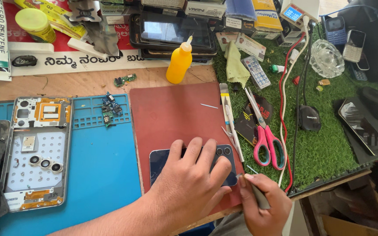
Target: The person holds a smartphone back cover on a repair bench and scrapes old adhesive residue from its inner surface using a small blade held in the right hand. They then use a sanding block and a small abrasive pad to rub the cover's surface, repositioning the cover repeatedly while working around the camera lens area.
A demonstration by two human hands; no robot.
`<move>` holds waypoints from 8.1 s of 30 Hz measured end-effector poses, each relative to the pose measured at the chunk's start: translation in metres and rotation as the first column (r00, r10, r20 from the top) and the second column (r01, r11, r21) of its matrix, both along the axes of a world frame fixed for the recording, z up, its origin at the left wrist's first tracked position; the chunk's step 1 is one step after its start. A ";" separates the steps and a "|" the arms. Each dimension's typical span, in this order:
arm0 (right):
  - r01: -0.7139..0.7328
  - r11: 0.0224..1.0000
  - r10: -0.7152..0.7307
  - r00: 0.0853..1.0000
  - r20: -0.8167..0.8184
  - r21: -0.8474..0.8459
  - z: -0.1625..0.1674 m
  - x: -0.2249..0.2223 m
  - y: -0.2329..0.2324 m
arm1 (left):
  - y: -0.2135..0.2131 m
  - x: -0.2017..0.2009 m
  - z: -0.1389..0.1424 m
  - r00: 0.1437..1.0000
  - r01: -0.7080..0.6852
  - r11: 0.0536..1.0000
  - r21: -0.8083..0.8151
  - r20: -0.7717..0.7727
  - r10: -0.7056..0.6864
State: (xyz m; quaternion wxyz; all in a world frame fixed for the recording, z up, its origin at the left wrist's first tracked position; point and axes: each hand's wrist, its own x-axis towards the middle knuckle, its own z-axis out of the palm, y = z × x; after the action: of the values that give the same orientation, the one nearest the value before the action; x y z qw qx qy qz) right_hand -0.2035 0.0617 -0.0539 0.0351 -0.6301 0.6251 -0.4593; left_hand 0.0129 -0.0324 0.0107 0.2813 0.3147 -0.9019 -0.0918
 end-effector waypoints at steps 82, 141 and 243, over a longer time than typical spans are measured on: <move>0.104 0.986 -0.123 0.982 0.142 0.134 0.020 0.020 -0.014 | 0.000 0.006 -0.001 1.000 -0.003 1.000 -0.006 -0.023 0.003; 0.102 0.995 -0.102 0.995 0.012 0.016 0.011 0.028 -0.016 | -0.001 0.006 -0.009 0.999 -0.030 0.998 -0.049 -0.047 0.028; -0.028 0.992 0.048 0.986 -0.162 0.122 0.043 0.023 -0.031 | -0.006 0.006 -0.002 0.996 -0.009 0.995 0.102 -0.093 0.018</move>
State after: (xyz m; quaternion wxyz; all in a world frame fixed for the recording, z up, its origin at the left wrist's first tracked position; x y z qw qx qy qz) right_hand -0.1805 0.0312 -0.0113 0.0296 -0.6746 0.6401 -0.3666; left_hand 0.0192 -0.0384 0.0087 0.3073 0.3300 -0.8798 -0.1504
